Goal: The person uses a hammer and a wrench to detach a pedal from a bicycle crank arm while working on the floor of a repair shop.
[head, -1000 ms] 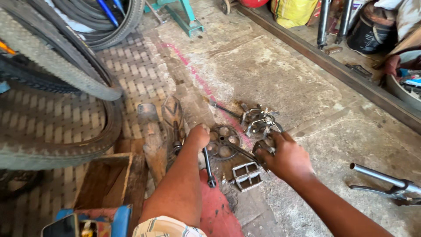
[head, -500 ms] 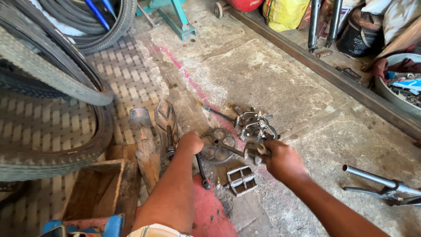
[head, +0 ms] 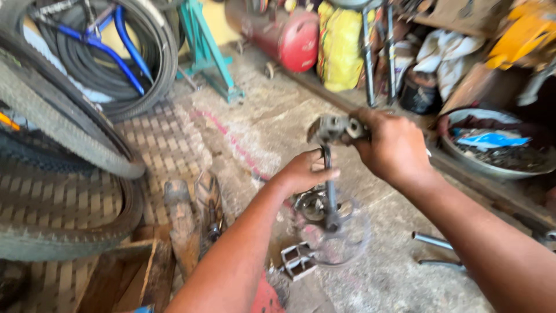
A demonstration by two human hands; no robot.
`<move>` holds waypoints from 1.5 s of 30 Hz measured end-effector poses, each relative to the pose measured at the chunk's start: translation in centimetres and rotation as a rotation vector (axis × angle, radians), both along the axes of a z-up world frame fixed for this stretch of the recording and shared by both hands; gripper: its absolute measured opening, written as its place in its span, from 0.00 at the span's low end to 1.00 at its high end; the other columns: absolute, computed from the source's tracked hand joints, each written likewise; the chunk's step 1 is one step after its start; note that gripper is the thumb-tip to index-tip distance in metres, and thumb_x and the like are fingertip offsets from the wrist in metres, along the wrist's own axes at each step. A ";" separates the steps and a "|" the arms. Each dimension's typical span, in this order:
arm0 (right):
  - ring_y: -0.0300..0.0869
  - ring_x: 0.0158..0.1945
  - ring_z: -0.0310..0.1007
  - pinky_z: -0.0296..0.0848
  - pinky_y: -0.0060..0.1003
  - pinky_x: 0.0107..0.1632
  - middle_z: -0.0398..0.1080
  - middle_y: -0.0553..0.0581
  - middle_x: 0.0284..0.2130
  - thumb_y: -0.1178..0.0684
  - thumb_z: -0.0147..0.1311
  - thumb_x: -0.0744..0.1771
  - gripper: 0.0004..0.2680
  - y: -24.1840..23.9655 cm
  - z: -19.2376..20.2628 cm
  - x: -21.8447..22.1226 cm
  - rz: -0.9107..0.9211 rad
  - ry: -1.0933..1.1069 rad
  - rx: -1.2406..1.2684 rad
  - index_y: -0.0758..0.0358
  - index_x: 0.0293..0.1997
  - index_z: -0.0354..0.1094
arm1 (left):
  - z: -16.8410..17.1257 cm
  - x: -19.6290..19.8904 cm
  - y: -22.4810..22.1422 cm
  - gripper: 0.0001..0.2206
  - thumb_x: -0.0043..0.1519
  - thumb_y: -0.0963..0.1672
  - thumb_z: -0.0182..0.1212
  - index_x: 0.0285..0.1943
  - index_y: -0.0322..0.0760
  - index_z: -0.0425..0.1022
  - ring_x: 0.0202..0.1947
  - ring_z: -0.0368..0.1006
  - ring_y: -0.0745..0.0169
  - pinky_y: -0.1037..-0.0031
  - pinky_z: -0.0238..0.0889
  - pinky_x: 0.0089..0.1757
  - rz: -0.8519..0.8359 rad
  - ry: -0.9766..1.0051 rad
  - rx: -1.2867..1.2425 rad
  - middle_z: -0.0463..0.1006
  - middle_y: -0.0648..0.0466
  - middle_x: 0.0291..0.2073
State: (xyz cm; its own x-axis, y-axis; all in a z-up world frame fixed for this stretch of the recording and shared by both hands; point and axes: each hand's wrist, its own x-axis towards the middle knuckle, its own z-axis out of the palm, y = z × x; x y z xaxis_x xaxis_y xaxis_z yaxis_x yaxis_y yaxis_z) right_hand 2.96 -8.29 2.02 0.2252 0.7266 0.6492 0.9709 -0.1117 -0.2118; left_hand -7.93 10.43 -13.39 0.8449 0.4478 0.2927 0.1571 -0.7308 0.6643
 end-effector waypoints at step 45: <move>0.51 0.41 0.79 0.75 0.39 0.44 0.77 0.68 0.39 0.57 0.52 0.69 0.11 -8.6 9.9 0.7 0.223 0.211 0.527 0.72 0.56 0.68 | 26.7 4.2 -16.0 0.09 0.68 0.44 0.53 0.41 0.32 0.73 0.26 0.79 0.62 0.67 0.71 0.30 0.217 -0.868 -0.361 0.81 0.51 0.26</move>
